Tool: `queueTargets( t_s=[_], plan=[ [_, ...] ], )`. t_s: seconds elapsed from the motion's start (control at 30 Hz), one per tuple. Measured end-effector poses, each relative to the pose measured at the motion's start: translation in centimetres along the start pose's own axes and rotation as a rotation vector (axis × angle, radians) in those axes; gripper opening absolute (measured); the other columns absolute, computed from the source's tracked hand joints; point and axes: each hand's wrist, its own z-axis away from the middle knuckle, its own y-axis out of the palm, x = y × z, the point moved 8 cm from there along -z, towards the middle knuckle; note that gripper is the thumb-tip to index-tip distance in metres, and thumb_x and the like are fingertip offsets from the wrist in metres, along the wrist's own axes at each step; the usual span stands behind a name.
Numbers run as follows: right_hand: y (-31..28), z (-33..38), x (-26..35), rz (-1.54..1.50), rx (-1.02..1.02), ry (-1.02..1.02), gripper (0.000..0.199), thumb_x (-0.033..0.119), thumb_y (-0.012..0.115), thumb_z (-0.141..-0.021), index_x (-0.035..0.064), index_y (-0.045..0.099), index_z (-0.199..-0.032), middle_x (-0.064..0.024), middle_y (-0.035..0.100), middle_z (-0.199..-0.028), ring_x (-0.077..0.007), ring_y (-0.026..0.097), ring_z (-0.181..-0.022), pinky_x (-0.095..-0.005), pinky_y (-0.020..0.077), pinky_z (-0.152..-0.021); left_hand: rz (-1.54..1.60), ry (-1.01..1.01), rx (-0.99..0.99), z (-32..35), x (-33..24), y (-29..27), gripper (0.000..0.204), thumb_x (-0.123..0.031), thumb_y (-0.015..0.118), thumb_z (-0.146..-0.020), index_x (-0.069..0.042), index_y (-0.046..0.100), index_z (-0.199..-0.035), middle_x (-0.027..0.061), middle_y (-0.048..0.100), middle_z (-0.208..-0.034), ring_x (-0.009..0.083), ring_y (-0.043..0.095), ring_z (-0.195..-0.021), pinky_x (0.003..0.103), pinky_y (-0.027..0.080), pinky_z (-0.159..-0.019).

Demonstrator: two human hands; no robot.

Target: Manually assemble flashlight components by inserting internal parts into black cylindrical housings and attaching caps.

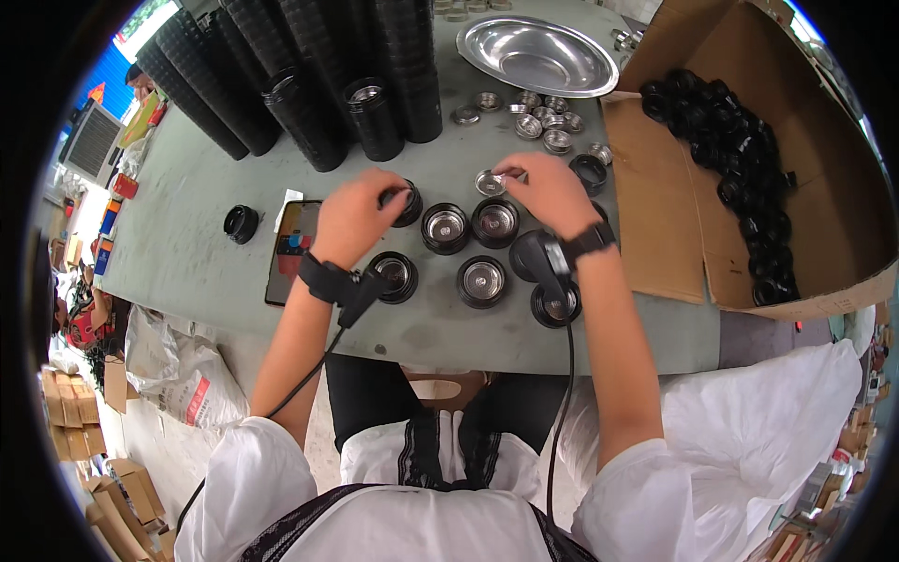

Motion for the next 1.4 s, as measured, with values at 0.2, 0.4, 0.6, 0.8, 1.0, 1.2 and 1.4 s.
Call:
queueTargets(
  t_s=[0.2, 0.4, 0.6, 0.8, 1.0, 1.2, 1.4],
  plan=[
    [3.8, -3.3, -1.9, 0.325, 0.165, -0.069, 0.023, 0.011, 0.070, -0.075, 0.0040, 0.067, -0.096, -0.0115, 0.069, -0.092, -0.0259, 0.066, -0.088, -0.0347, 0.0506, -0.077, 0.133, -0.104, 0.085, 0.1, 4.6, -0.9, 0.015, -0.020, 0.066, -0.080, -0.010, 0.068, -0.092, 0.0086, 0.065, -0.092, 0.0304, 0.062, -0.085, 0.040, 0.049, -0.073],
    [-1.9, -3.0, -2.4, 0.018, -0.103, -0.062, 0.019, 0.012, 0.069, -0.082, -0.0007, 0.066, -0.096, -0.0099, 0.068, -0.084, -0.0162, 0.063, -0.079, -0.0293, 0.0493, -0.073, 0.177, -0.013, 0.160, -3.7, 1.9, 0.8, 0.019, -0.023, 0.066, -0.080, -0.011, 0.068, -0.095, 0.0080, 0.067, -0.096, 0.0293, 0.063, -0.090, 0.040, 0.050, -0.078],
    [-7.4, 5.4, -5.0, -0.330, -0.443, 0.166, 0.021, 0.012, 0.066, -0.088, -0.0038, 0.065, -0.102, -0.0066, 0.067, -0.093, -0.0107, 0.060, -0.086, -0.0260, 0.0481, -0.077, 0.097, 0.247, 0.259, -11.8, -5.0, 9.1, 0.023, -0.024, 0.066, -0.080, -0.013, 0.067, -0.100, 0.0091, 0.066, -0.100, 0.0297, 0.063, -0.097, 0.041, 0.051, -0.082],
    [-6.0, 15.2, -5.3, -0.517, -0.561, 0.347, 0.018, 0.010, 0.066, -0.089, -0.0018, 0.065, -0.103, -0.0016, 0.065, -0.090, -0.0074, 0.058, -0.084, -0.0232, 0.0469, -0.077, -0.254, 0.320, 0.426, -16.7, -5.2, 19.1, 0.023, -0.015, 0.063, -0.077, -0.015, 0.067, -0.099, 0.0082, 0.064, -0.105, 0.0289, 0.063, -0.099, 0.042, 0.051, -0.080],
    [-5.9, 15.9, -5.2, -0.453, -0.541, 0.333, 0.018, 0.010, 0.066, -0.088, -0.0004, 0.066, -0.102, -0.0020, 0.066, -0.088, -0.0092, 0.058, -0.078, -0.0236, 0.0461, -0.072, -0.014, 0.311, 0.392, -18.1, -4.9, 16.8, 0.012, -0.012, 0.068, -0.075, -0.006, 0.067, -0.086, 0.0120, 0.066, -0.094, 0.0313, 0.065, -0.086, 0.042, 0.051, -0.075],
    [-5.1, 8.9, -1.0, 0.075, -0.467, -0.011, 0.016, 0.008, 0.067, -0.082, 0.0043, 0.067, -0.097, -0.0049, 0.065, -0.092, -0.0214, 0.059, -0.083, -0.0323, 0.0464, -0.075, 0.286, 0.348, 0.162, -13.0, -3.4, 3.6, 0.013, -0.010, 0.070, -0.077, -0.004, 0.068, -0.088, 0.0118, 0.064, -0.085, 0.0286, 0.064, -0.079, 0.037, 0.050, -0.070],
    [-1.9, 3.6, -3.7, 0.513, -0.304, -0.045, 0.014, 0.012, 0.063, -0.081, 0.0113, 0.070, -0.093, -0.0053, 0.068, -0.098, -0.0261, 0.057, -0.093, -0.0400, 0.0423, -0.081, 0.034, 0.219, 0.034, -2.7, 1.6, -1.3, 0.013, -0.011, 0.070, -0.076, -0.008, 0.069, -0.088, 0.0080, 0.062, -0.084, 0.0310, 0.061, -0.079, 0.041, 0.048, -0.069]
  ],
)
